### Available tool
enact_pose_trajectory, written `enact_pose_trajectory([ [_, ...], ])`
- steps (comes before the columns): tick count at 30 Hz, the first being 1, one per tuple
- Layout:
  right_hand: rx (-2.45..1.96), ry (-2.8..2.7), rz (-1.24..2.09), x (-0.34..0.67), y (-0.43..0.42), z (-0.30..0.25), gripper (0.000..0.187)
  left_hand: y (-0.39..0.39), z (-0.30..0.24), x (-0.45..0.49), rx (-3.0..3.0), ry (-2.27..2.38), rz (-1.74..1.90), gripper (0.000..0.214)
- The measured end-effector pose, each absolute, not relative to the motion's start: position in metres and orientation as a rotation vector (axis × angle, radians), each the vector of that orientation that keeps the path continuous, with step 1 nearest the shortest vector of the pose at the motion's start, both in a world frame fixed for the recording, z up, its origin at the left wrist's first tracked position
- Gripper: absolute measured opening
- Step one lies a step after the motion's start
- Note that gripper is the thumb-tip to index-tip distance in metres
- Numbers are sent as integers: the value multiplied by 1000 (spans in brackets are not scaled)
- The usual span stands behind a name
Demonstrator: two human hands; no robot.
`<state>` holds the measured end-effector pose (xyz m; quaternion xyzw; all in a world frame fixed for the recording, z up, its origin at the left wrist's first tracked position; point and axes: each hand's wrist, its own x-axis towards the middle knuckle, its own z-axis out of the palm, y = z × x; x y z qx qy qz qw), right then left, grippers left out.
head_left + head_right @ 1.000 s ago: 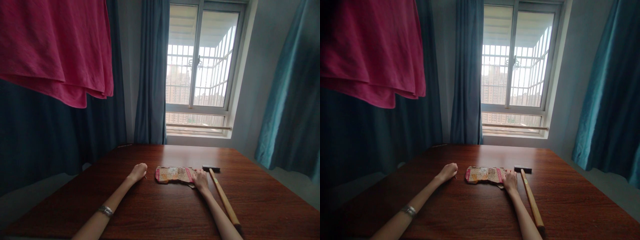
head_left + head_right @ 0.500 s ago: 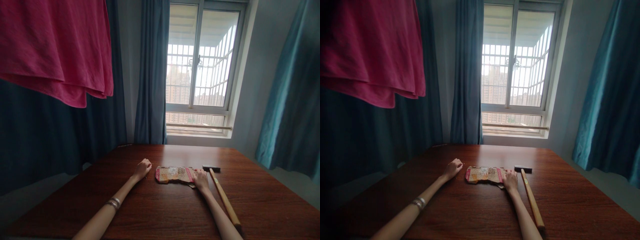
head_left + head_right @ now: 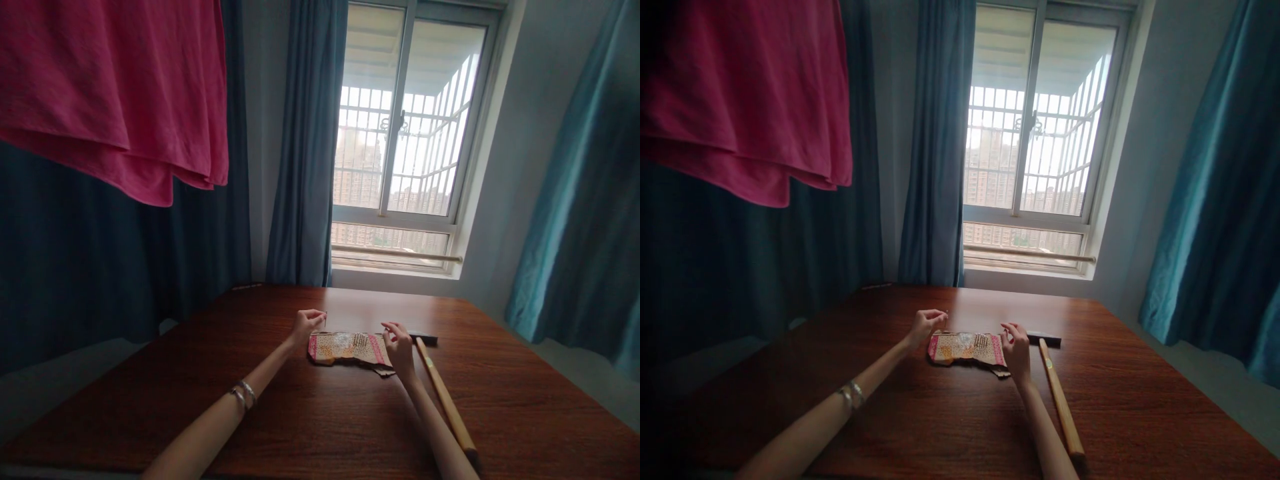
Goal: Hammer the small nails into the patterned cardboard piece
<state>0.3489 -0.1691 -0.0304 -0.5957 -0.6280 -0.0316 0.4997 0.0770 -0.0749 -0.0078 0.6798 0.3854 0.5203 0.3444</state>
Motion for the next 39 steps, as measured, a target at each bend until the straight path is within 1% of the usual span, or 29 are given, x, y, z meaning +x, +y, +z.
enact_pose_trajectory([
  [8,-1279,-1741,170,307,-171,2,21,-105,-2,117,1784,905,1343,33],
  [14,-1226,-1815,374,291,-175,4,22,-124,3,134,1811,782,1403,28],
  [23,-1180,-1702,478,291,-176,4,23,-135,7,146,1875,768,1344,27],
  [26,-1188,-1650,504,300,-169,2,23,-132,8,151,1857,753,1314,31],
  [30,-1257,-1534,532,325,-156,-5,26,-117,0,156,1799,767,1303,44],
  [32,-1303,-1476,554,339,-151,-12,27,-107,-5,159,1796,767,1278,47],
  [39,-1361,-1470,612,354,-147,-43,28,-88,-6,167,1778,594,972,46],
])
